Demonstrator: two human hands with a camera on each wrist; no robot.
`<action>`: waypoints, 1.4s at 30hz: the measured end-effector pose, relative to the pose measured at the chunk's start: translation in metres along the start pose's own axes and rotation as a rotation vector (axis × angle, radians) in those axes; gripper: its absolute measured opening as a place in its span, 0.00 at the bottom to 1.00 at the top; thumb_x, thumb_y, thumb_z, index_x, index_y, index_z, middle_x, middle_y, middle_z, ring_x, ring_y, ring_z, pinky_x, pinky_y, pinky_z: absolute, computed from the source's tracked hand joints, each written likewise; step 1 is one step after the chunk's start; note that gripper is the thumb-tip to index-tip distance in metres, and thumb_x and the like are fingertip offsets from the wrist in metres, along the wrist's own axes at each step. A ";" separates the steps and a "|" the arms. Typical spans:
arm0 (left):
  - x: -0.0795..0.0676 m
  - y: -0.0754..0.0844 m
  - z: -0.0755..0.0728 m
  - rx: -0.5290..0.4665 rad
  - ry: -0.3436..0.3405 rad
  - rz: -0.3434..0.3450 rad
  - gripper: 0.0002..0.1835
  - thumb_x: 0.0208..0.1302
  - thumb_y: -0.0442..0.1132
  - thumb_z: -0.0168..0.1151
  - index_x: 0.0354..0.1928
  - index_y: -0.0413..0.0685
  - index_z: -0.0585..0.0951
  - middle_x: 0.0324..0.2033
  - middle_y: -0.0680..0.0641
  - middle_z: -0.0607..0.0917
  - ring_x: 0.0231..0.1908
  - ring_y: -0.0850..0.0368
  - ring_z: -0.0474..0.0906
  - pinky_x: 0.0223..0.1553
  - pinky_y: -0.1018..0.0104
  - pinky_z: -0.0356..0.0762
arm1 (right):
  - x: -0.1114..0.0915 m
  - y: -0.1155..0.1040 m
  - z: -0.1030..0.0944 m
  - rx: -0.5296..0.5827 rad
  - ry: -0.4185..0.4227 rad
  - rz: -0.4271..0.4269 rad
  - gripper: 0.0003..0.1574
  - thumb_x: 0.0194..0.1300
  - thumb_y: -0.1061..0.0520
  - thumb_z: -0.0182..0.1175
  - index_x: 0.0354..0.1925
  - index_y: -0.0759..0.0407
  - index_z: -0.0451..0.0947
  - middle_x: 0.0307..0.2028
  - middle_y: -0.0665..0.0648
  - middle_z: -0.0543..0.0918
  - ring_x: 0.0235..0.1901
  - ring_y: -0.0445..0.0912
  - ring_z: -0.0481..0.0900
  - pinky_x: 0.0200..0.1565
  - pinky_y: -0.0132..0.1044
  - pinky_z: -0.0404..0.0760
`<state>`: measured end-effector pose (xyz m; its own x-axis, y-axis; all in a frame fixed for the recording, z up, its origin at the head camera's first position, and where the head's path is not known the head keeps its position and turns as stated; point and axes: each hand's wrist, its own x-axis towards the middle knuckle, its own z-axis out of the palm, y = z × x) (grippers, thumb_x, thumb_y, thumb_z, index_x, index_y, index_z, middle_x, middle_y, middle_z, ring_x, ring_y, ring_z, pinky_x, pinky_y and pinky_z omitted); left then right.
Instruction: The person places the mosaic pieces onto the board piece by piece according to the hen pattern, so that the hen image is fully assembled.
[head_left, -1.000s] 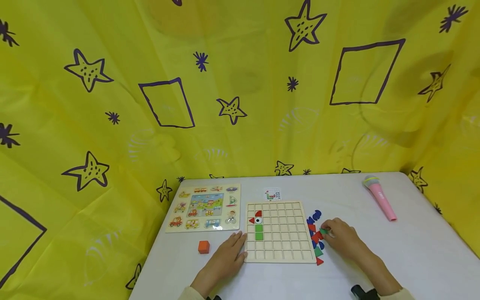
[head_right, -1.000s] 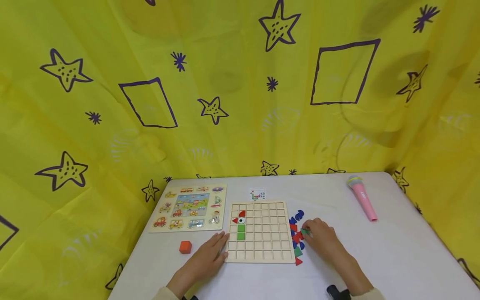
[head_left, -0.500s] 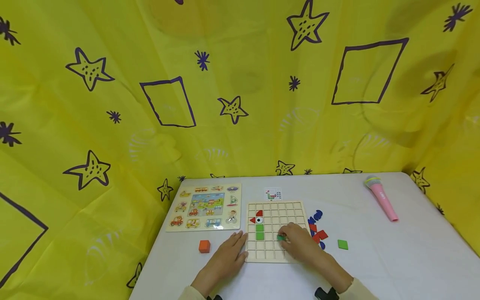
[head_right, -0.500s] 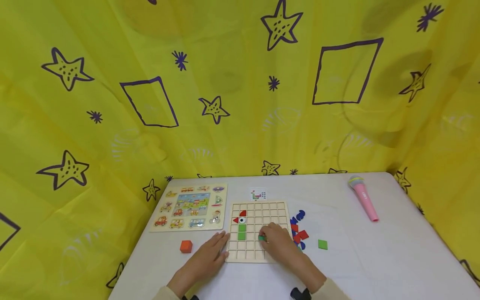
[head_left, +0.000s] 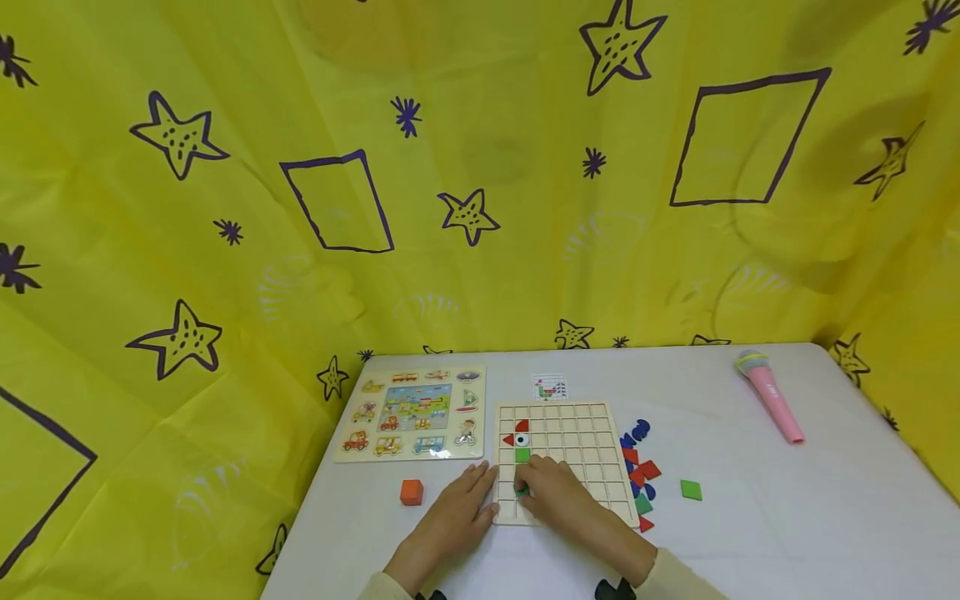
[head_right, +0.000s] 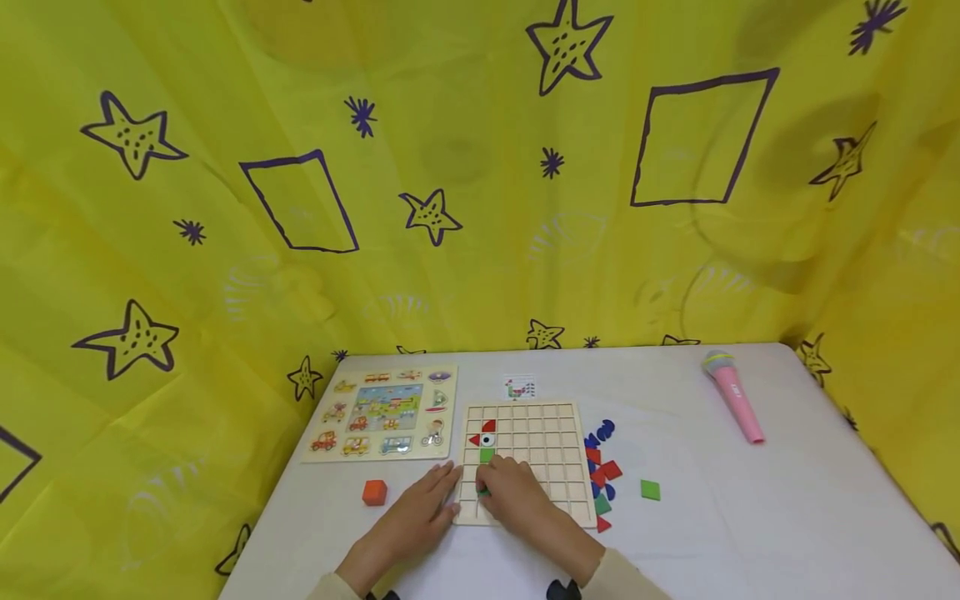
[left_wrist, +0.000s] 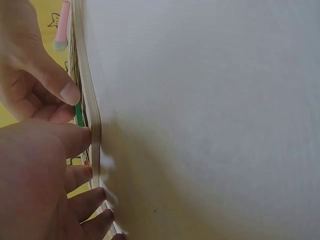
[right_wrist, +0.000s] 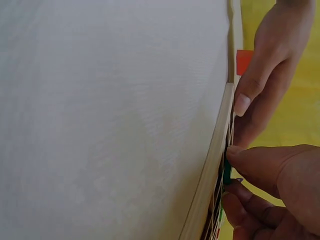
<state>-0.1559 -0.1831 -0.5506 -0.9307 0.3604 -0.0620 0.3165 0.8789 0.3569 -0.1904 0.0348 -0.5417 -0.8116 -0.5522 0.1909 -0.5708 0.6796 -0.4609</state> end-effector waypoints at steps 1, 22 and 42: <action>0.000 0.000 0.000 0.000 0.000 0.001 0.33 0.80 0.51 0.57 0.81 0.53 0.66 0.79 0.47 0.67 0.78 0.43 0.64 0.76 0.43 0.68 | 0.000 0.000 0.000 -0.009 0.003 -0.007 0.11 0.61 0.57 0.77 0.35 0.50 0.81 0.34 0.44 0.77 0.36 0.41 0.73 0.38 0.37 0.71; 0.001 -0.004 0.003 0.009 0.013 0.020 0.33 0.80 0.52 0.57 0.81 0.53 0.66 0.79 0.47 0.68 0.78 0.43 0.65 0.75 0.44 0.68 | 0.000 0.006 0.000 -0.068 0.032 0.007 0.09 0.61 0.56 0.77 0.36 0.49 0.85 0.33 0.45 0.77 0.35 0.41 0.75 0.37 0.36 0.71; 0.003 -0.004 0.005 -0.012 -0.013 -0.018 0.33 0.80 0.53 0.55 0.82 0.56 0.64 0.80 0.49 0.66 0.79 0.44 0.62 0.77 0.44 0.65 | -0.004 0.011 -0.014 0.053 -0.061 0.149 0.09 0.62 0.56 0.76 0.39 0.51 0.85 0.34 0.45 0.76 0.34 0.41 0.72 0.39 0.39 0.70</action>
<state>-0.1595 -0.1840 -0.5573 -0.9338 0.3486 -0.0805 0.2974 0.8814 0.3670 -0.1954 0.0513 -0.5361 -0.8766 -0.4768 0.0650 -0.4362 0.7303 -0.5258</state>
